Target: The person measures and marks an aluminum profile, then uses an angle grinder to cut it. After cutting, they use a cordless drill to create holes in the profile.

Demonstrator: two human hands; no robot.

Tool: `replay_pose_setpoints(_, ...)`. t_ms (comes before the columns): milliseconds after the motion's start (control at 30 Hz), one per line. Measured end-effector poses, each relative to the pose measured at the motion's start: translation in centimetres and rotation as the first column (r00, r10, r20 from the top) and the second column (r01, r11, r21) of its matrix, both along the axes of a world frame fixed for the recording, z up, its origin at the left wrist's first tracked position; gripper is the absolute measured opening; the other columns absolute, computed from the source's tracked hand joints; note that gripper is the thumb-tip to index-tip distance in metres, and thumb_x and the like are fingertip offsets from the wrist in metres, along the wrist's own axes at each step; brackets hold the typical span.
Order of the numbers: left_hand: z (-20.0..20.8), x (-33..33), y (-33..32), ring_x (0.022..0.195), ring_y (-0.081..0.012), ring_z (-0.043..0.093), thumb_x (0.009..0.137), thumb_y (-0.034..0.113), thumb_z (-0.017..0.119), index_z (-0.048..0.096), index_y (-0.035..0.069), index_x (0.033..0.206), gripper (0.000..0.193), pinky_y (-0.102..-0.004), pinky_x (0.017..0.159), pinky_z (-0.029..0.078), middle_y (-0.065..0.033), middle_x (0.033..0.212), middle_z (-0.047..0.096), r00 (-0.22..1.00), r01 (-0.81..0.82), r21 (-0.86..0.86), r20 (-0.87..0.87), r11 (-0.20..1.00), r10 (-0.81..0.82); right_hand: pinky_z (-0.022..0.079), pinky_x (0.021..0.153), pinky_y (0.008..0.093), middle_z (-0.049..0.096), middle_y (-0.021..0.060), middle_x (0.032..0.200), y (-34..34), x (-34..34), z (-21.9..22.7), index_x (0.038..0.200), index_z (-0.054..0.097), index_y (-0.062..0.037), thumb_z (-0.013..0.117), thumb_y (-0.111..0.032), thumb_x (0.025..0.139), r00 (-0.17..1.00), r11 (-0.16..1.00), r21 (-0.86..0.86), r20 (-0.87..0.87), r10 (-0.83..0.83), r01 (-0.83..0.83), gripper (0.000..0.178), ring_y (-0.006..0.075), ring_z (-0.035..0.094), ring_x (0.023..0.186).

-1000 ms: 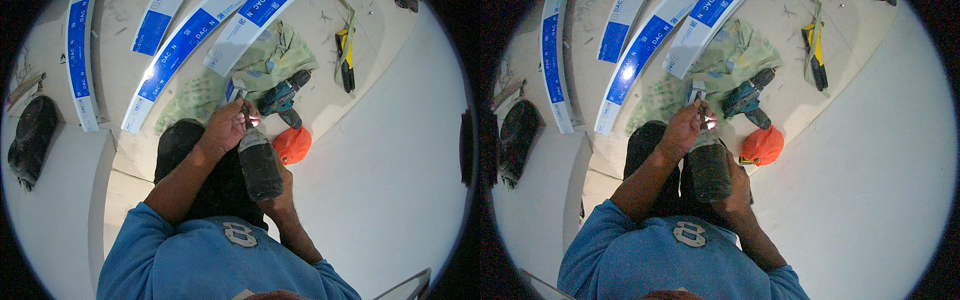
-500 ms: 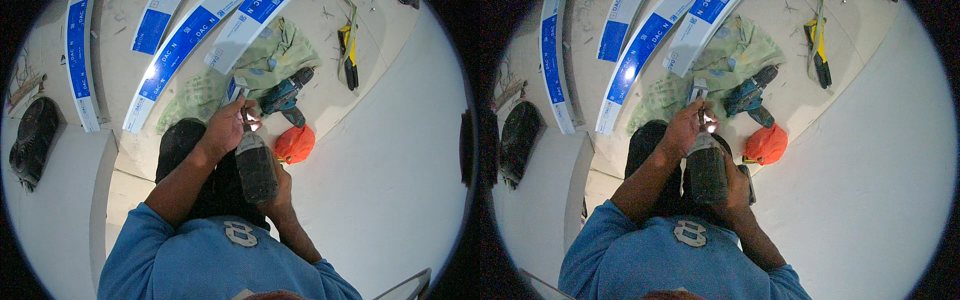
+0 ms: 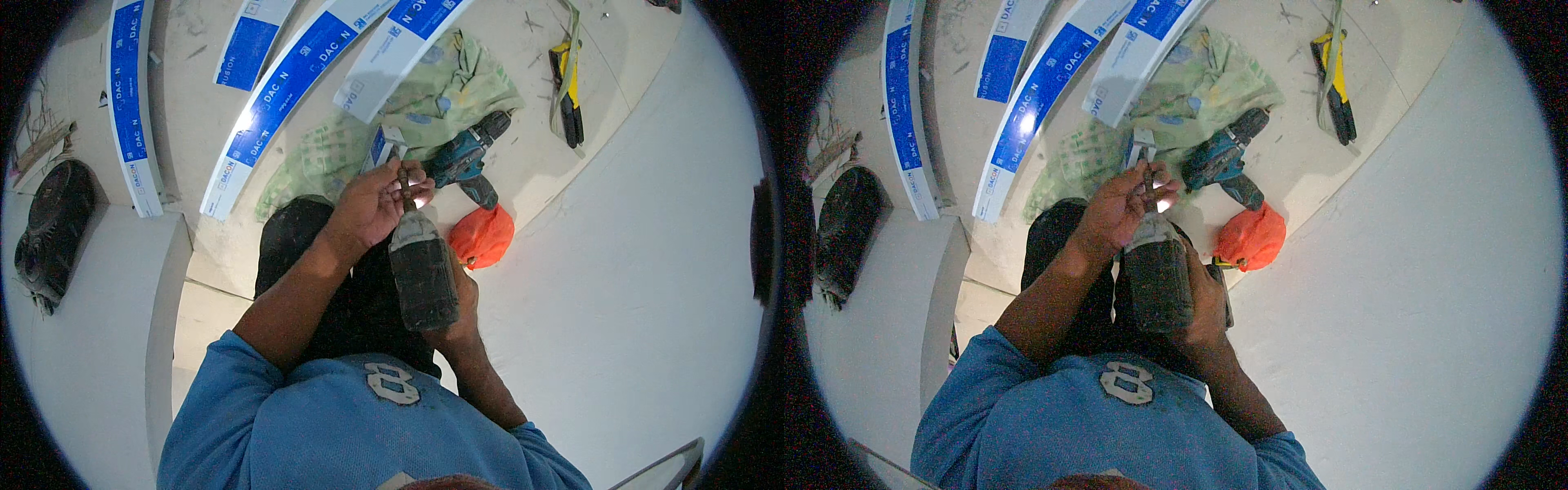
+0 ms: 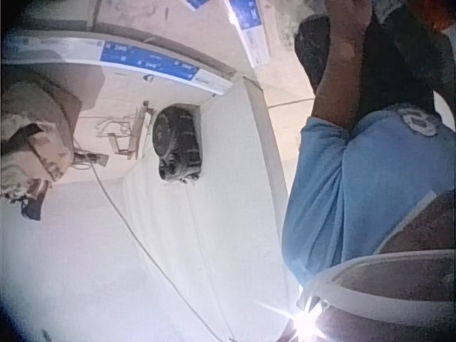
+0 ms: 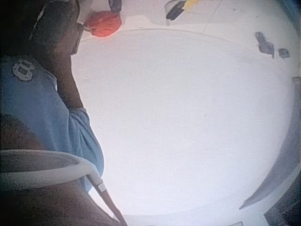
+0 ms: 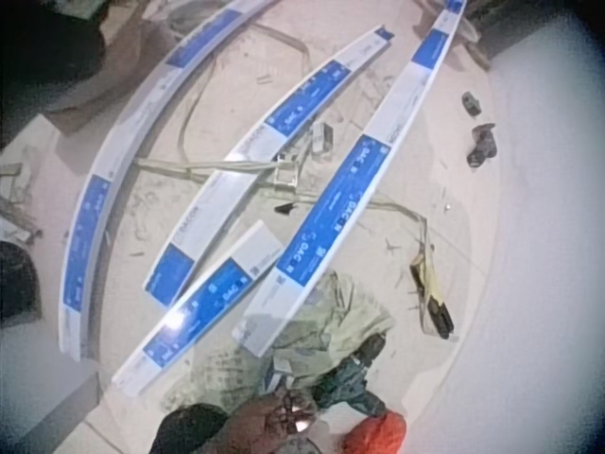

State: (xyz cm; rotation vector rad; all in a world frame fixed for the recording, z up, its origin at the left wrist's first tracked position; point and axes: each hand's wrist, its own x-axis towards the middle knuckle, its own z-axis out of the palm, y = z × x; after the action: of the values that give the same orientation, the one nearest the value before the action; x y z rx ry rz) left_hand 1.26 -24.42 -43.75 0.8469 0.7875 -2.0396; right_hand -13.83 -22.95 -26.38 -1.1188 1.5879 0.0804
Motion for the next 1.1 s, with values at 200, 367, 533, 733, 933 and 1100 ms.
replay_pose_setpoints(200,-0.6,0.1,0.4,0.109,-0.0351,0.076,0.114,0.031,0.067,0.071,-0.004,0.12,0.037,-0.0538,0.104,0.06,-0.0155,0.109,0.077,0.998,0.036,0.014,0.047,0.999,-0.037,0.065,0.093,0.0427,0.079,0.0227,0.127,-0.1,0.1,0.2,0.157,0.051,0.0065,0.084,-0.015,0.092,0.999,0.999,-0.018,0.027,-0.026,0.027,0.075,0.0335,0.082,0.109)
replay_pose_setpoints(367,-1.4,0.0,1.2,0.109,-0.0346,0.077,0.115,0.032,0.066,0.07,-0.004,0.123,0.037,-0.0517,0.102,0.063,-0.014,0.109,0.077,1.0,-0.003,0.006,-0.013,1.0,0.003,0.064,0.096,0.0422,0.079,0.0218,0.128,0.4,0.0,0.1,0.156,0.052,0.0065,0.083,-0.014,0.093,1.0,0.999,-0.047,0.002,0.015,-0.015,0.073,0.0329,0.081,0.111)
replay_pose_setpoints(533,-1.6,0.0,1.3,0.111,-0.0344,0.077,0.116,0.032,0.065,0.07,-0.004,0.126,0.038,-0.0506,0.102,0.063,-0.0136,0.11,0.077,1.0,-0.002,-0.011,-0.022,1.0,0.002,0.064,0.098,0.0422,0.079,0.0211,0.128,0.6,-0.3,-0.2,0.156,0.052,0.0057,0.083,-0.014,0.094,1.0,0.999,-0.041,0.012,0.01,-0.01,0.072,0.033,0.081,0.114)
replay_pose_setpoints(733,-1.6,0.0,1.0,0.11,-0.0342,0.077,0.116,0.032,0.065,0.07,-0.004,0.125,0.038,-0.0496,0.102,0.063,-0.0137,0.108,0.076,0.998,-0.03,-0.006,-0.054,1.0,0.029,0.064,0.097,0.0434,0.078,0.0229,0.129,0.0,-0.1,0.3,0.155,0.053,0.0058,0.081,-0.017,0.095,1.0,1.0,0.01,-0.013,0.013,-0.013,0.07,0.0353,0.081,0.114)
replay_pose_setpoints(933,-1.7,0.0,1.1,0.109,-0.0335,0.077,0.116,0.031,0.065,0.069,-0.004,0.125,0.037,-0.0492,0.102,0.064,-0.0127,0.107,0.076,0.996,-0.048,-0.026,-0.071,0.999,0.046,0.064,0.098,0.0449,0.077,0.0244,0.13,0.2,-0.4,0.1,0.153,0.054,0.0061,0.081,-0.02,0.095,0.999,0.999,-0.037,0.041,-0.005,0.006,0.069,0.0369,0.08,0.115)
replay_pose_setpoints(1100,-1.3,-0.1,0.8,0.107,-0.0329,0.077,0.116,0.031,0.064,0.07,-0.004,0.123,0.036,-0.0488,0.1,0.064,-0.0125,0.106,0.076,1.0,-0.011,0.003,-0.017,1.0,0.011,0.064,0.098,0.0453,0.077,0.0242,0.13,0.2,-0.2,-0.1,0.152,0.056,0.0061,0.081,-0.021,0.094,1.0,0.998,-0.058,0.027,0.015,-0.014,0.068,0.0369,0.08,0.115)
